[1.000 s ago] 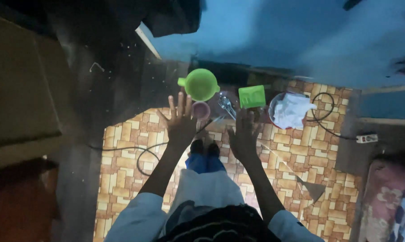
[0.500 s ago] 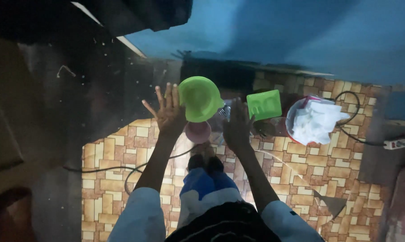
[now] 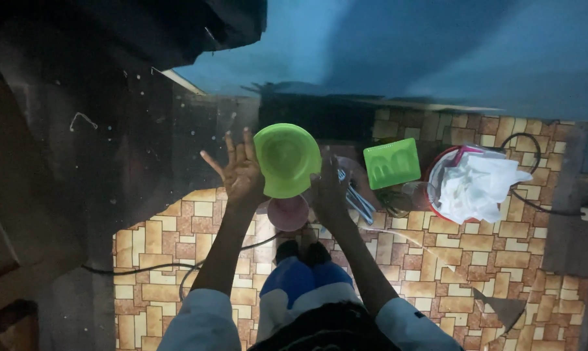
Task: Organizing various tableware items including a pitcher, cup, glass, plate, and forks on a table.
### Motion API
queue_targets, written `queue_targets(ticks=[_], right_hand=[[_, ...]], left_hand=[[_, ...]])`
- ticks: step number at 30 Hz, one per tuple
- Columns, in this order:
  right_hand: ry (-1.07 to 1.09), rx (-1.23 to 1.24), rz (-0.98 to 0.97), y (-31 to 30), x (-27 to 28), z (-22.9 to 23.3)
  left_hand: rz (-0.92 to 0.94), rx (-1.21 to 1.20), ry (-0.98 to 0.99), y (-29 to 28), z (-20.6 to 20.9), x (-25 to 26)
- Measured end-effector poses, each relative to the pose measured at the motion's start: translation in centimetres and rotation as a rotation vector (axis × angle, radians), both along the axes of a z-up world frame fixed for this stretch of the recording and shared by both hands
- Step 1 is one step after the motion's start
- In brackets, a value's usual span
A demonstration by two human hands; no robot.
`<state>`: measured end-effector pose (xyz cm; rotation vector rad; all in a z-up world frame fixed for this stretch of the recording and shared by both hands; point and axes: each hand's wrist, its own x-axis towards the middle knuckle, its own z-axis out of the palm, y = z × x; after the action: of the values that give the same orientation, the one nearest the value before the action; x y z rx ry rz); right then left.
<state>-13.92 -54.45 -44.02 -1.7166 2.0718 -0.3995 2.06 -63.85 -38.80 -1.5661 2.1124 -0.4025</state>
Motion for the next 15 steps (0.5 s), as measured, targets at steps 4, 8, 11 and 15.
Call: queue_targets(ticks=[4,8,11,15], right_hand=[[-0.121,-0.038,-0.100,-0.2,0.2,-0.2],[0.057,-0.216,-0.100,0.2,-1.3,-5.2],[-0.224,-0.271,-0.175,-1.1,-2.3,-2.6],[-0.265,-0.306,-0.189,0.5,-3.1,7.6]], left_hand=[[0.023,0.059,0.248,-0.1,3.6,-0.9],[0.065,0.128,0.438,-0.5,1.4,-0.7],[0.115,0.184,0.435,-0.5,3.4,-1.0],[0.070,0.103,0.476,0.2,9.6,-2.3]])
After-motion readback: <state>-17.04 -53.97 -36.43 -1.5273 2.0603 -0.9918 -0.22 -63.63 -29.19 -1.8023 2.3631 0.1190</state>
